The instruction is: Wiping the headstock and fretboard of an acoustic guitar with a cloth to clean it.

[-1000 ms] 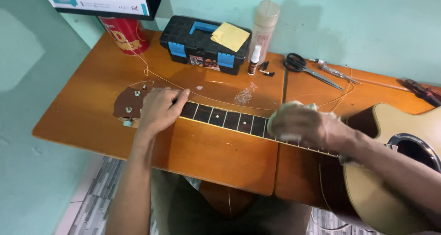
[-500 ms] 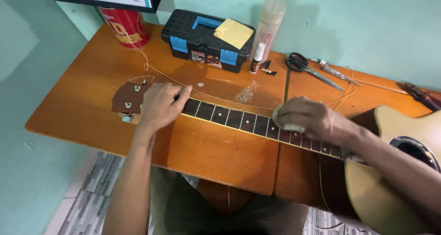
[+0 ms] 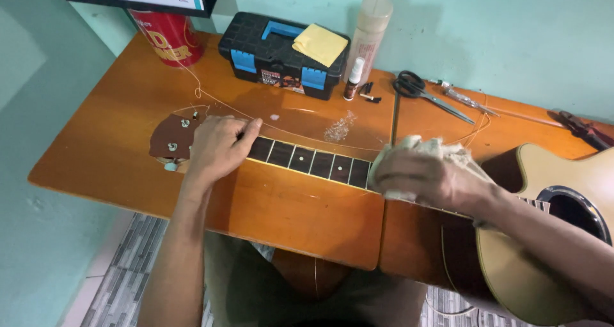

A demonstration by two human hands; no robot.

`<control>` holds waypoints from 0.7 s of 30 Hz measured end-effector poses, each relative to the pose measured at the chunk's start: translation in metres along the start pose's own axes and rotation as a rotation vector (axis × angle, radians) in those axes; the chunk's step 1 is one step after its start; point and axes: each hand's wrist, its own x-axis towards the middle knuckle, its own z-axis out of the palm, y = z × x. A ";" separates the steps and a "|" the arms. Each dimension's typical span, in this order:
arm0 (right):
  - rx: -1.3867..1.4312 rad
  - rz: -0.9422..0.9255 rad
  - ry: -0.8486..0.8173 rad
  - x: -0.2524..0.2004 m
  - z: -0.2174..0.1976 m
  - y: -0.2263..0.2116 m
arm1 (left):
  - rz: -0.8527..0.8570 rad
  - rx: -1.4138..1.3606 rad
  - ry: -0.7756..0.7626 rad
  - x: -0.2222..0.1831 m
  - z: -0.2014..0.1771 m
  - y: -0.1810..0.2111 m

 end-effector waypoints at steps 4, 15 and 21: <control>-0.029 -0.072 0.051 0.020 -0.001 -0.011 | 0.003 0.007 0.000 0.000 0.002 -0.003; -0.106 -0.045 -0.033 0.021 -0.001 -0.021 | 0.006 -0.018 0.030 0.000 0.001 0.000; -0.004 0.173 0.079 0.003 -0.002 0.024 | 0.028 -0.015 0.001 -0.001 -0.002 0.003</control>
